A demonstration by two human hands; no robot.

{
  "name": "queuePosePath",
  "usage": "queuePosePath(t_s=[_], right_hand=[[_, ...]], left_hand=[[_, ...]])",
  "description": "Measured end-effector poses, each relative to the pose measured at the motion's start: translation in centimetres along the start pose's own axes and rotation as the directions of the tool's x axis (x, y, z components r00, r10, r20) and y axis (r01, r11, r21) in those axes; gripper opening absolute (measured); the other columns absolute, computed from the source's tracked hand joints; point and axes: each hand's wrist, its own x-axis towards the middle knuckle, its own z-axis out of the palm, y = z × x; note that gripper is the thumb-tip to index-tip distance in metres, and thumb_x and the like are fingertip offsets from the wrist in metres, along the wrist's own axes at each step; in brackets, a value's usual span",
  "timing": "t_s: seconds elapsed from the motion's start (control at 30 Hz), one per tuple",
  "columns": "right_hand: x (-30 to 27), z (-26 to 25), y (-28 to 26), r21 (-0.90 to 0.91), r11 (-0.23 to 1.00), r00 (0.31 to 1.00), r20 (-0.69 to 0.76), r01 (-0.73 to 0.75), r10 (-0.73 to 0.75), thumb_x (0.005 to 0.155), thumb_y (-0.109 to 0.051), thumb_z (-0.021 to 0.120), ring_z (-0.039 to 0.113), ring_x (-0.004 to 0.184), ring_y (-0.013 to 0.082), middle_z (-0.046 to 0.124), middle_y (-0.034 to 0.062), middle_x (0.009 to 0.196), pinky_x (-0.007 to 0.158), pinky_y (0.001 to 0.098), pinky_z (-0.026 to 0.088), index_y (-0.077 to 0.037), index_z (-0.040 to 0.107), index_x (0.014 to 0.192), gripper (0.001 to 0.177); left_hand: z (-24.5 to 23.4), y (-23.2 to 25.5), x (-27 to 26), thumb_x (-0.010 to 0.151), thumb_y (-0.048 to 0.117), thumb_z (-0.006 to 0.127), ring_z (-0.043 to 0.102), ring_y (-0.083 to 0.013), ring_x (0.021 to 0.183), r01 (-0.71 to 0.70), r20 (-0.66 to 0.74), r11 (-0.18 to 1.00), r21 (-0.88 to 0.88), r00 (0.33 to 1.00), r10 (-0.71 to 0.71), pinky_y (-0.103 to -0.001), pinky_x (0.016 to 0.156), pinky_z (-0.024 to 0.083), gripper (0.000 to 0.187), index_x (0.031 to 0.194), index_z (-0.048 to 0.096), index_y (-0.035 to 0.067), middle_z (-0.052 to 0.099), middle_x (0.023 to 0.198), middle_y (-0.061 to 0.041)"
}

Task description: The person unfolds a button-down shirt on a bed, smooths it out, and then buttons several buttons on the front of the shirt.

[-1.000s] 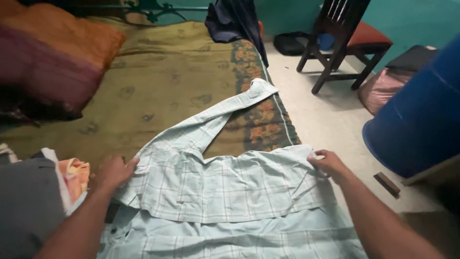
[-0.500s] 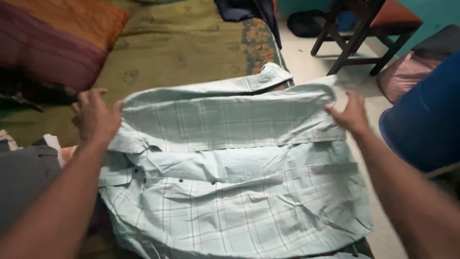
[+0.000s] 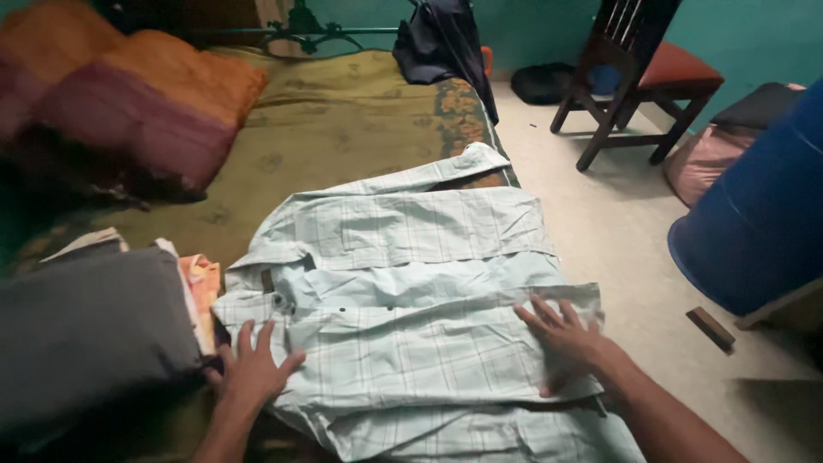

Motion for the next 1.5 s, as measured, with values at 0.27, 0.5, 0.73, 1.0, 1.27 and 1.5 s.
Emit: queuePosePath(t_s=[0.27, 0.5, 0.73, 1.0, 1.27, 1.5], right_hand=[[-0.1, 4.4, 2.2, 0.013, 0.999, 0.995, 0.096, -0.040, 0.039, 0.059, -0.025, 0.101, 0.009, 0.158, 0.0473, -0.007, 0.0008, 0.177, 0.119, 0.0562, 0.041, -0.043, -0.006, 0.165, 0.152], [6.6, 3.7, 8.0, 0.616, 0.778, 0.949, -0.302, 0.123, 0.089, 0.092, -0.038, 0.077, 0.080, 0.100, 0.0294, 0.081, 0.0158, 0.120, 0.088, 0.0387, 0.060, -0.018, 0.075, 0.129, 0.042], [12.4, 7.4, 9.0, 0.365, 0.841, 0.723, -0.690, 0.399, -0.044, 0.066, 0.000, 0.078, 0.070, 0.100, 0.0336, 0.072, 0.0145, 0.111, 0.086, 0.0407, 0.057, -0.014, 0.073, 0.114, 0.050], [10.7, 4.4, 8.4, 0.473, 0.801, 0.710, -0.699, 0.367, 0.087, 0.067, 0.005, 0.074, 0.070, 0.094, 0.0322, 0.072, 0.0133, 0.096, 0.082, 0.0413, 0.055, -0.009, 0.068, 0.097, 0.033], [9.9, 4.4, 10.3, 0.546, 0.825, 0.787, -0.570, 0.149, 0.235, 0.069, 0.005, 0.073, 0.069, 0.101, 0.0317, 0.070, 0.0144, 0.105, 0.089, 0.0406, 0.056, -0.008, 0.070, 0.099, 0.033], [11.1, 5.6, 9.6, 0.561, 0.791, 0.698, -0.668, 0.244, 0.258, 0.064, 0.013, 0.066, 0.065, 0.108, 0.0366, 0.065, 0.0178, 0.121, 0.090, 0.0417, 0.054, -0.011, 0.074, 0.111, 0.053]], left_hand=[[0.7, -1.1, -3.2, 0.084, 0.098, 0.043, 0.013, -0.0396, 0.154, 0.074, 0.361, 0.960, 0.271, 0.916, -0.172, -0.077, 0.111, 0.013, 0.122, 0.166, 0.014, 0.013, 0.004, 0.173, -0.011], [0.1, -1.0, -3.6, 0.095, 0.046, 0.056, 0.053, -0.0336, 0.131, -0.294, -0.347, 0.948, 0.123, 0.882, 0.319, -0.058, 0.109, 0.041, 0.039, 0.119, 0.069, 0.017, 0.064, 0.131, -0.006], [-1.2, -0.7, 0.3, 0.088, 0.025, 0.058, 0.060, -0.0299, 0.112, -0.459, -0.373, 0.888, -0.036, 0.830, 0.414, -0.055, 0.085, 0.047, 0.044, 0.130, 0.065, 0.014, 0.066, 0.123, -0.008], [-4.5, 1.8, 2.5, 0.088, 0.028, 0.063, 0.051, -0.0263, 0.131, -0.437, -0.481, 0.880, 0.185, 0.740, 0.469, -0.050, 0.102, 0.044, 0.021, 0.094, 0.077, 0.013, 0.054, 0.144, -0.003], [-3.5, -0.6, 4.9, 0.085, 0.015, 0.063, 0.047, -0.0224, 0.134, -0.144, -0.618, 0.976, 0.163, 0.757, 0.214, -0.057, 0.104, 0.038, 0.037, 0.118, 0.074, 0.005, 0.052, 0.152, 0.004], [-4.4, 2.6, -0.6, 0.082, 0.017, 0.067, 0.046, -0.0302, 0.136, -0.303, -0.514, 0.942, 0.145, 0.790, 0.333, -0.052, 0.111, 0.040, 0.027, 0.107, 0.073, 0.010, 0.050, 0.148, -0.008]])
